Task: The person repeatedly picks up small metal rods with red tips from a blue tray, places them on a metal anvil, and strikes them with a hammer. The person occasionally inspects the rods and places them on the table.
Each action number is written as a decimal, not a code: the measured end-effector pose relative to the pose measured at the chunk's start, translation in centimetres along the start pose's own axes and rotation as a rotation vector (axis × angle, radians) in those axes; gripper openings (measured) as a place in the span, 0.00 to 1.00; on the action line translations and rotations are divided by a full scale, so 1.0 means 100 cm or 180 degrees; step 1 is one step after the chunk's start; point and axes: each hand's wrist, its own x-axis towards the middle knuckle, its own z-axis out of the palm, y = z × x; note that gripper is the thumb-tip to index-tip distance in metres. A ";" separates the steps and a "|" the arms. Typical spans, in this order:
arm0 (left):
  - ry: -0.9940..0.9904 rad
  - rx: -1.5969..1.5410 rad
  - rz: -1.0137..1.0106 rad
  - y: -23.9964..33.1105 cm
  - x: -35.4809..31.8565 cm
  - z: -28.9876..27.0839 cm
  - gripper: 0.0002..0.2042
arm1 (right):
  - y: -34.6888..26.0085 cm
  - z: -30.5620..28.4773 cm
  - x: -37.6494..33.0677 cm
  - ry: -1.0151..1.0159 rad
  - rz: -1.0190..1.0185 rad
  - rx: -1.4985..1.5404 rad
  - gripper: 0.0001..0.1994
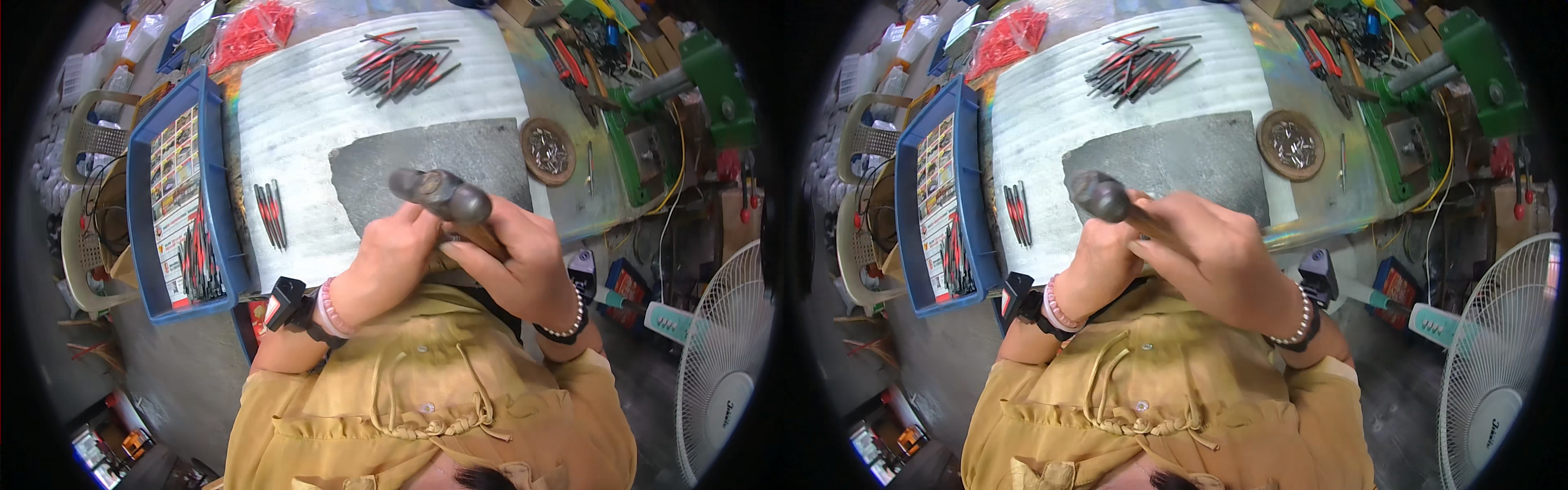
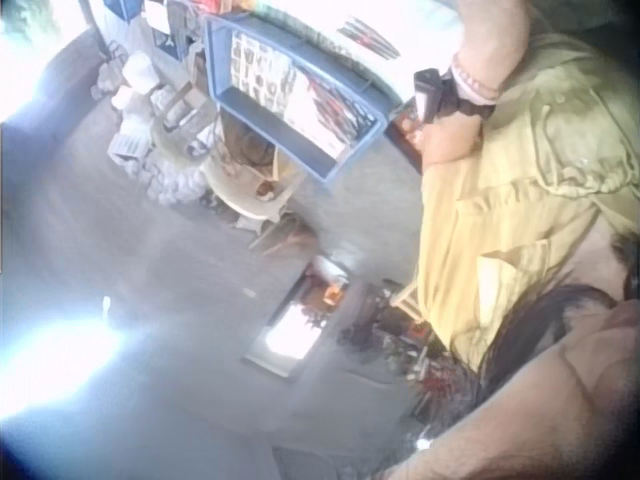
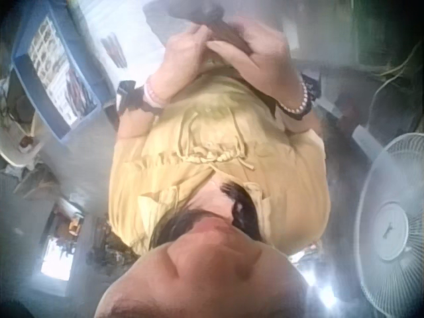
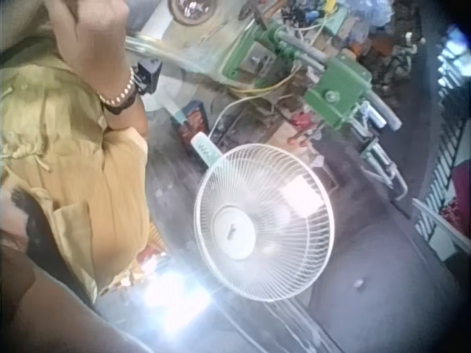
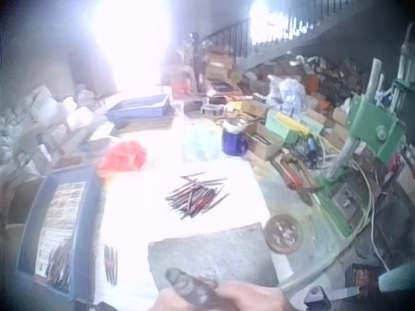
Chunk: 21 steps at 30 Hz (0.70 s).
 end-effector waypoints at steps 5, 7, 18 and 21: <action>0.0061 0.0052 0.0109 -0.001 0.005 -0.005 0.13 | -0.027 -0.026 -0.020 -0.0088 0.0829 0.0581 0.21; 0.0067 -0.0068 0.0193 -0.003 0.008 -0.005 0.11 | -0.034 -0.036 -0.027 -0.0154 0.0739 0.0203 0.22; 0.0016 -0.0097 0.0069 -0.003 0.007 -0.005 0.12 | -0.051 -0.040 -0.030 -0.0586 0.0398 -0.0965 0.27; 0.0009 -0.0073 0.0079 -0.003 0.007 -0.005 0.12 | -0.052 -0.039 -0.031 -0.0327 0.0133 -0.0918 0.27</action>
